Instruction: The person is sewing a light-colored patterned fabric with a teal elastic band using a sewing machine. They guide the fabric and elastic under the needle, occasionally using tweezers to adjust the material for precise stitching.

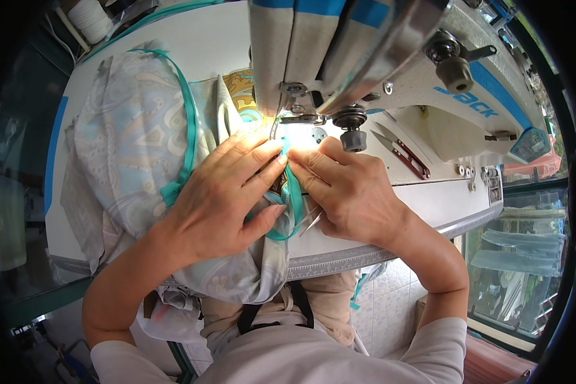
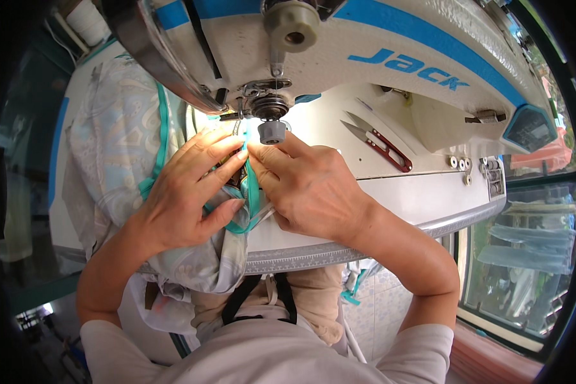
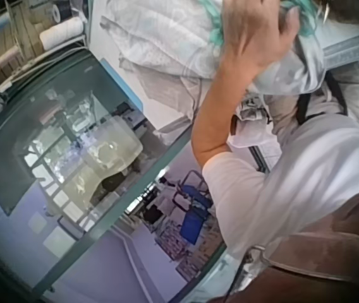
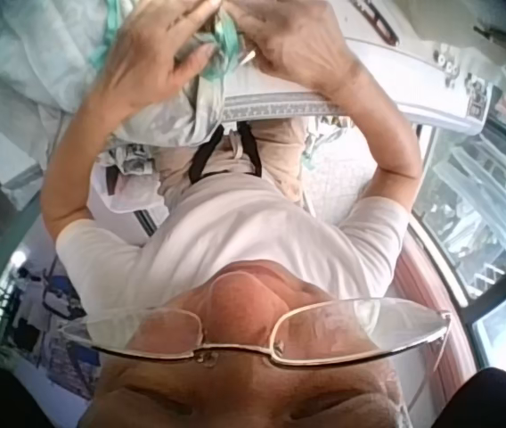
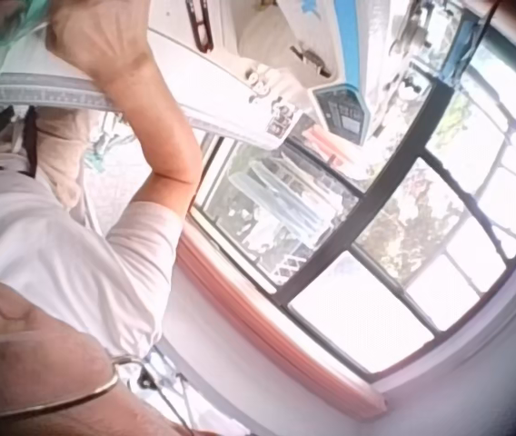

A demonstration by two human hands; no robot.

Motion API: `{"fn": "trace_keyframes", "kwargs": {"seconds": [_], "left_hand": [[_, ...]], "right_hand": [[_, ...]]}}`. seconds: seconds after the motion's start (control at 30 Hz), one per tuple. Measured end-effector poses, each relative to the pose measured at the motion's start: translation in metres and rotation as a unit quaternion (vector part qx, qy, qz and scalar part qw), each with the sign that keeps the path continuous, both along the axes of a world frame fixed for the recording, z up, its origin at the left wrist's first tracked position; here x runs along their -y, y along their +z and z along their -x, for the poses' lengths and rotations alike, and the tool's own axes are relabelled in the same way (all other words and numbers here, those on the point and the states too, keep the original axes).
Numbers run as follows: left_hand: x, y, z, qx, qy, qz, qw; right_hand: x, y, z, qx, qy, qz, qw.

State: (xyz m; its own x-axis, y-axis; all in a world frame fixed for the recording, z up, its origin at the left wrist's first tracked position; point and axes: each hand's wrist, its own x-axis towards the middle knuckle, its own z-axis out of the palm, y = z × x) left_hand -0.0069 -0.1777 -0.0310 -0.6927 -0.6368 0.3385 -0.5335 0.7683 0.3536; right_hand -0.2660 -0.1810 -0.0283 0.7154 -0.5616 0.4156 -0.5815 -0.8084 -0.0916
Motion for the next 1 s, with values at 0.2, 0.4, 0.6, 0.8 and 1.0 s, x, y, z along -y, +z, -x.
{"fn": "trace_keyframes", "kwargs": {"seconds": [0.2,0.4,0.6,0.8,1.0], "left_hand": [[0.003,-0.002,-0.001,-0.002,0.002,-0.003,1.000],[0.008,-0.002,-0.002,-0.004,0.002,-0.008,1.000],[0.014,-0.003,-0.004,-0.007,0.007,-0.001,1.000],[0.020,-0.007,-0.001,-0.012,0.006,0.029,0.999],[0.032,-0.015,-0.008,-0.067,-0.045,0.072,0.994]], "right_hand": [[0.004,-0.002,0.000,0.002,-0.003,0.002,1.000],[0.006,0.000,-0.002,-0.002,-0.023,-0.007,1.000],[0.006,0.002,-0.003,-0.043,-0.055,-0.022,0.997],[0.009,0.005,-0.005,-0.021,-0.045,-0.015,0.999],[0.011,0.002,-0.006,-0.013,-0.062,-0.031,0.998]]}}
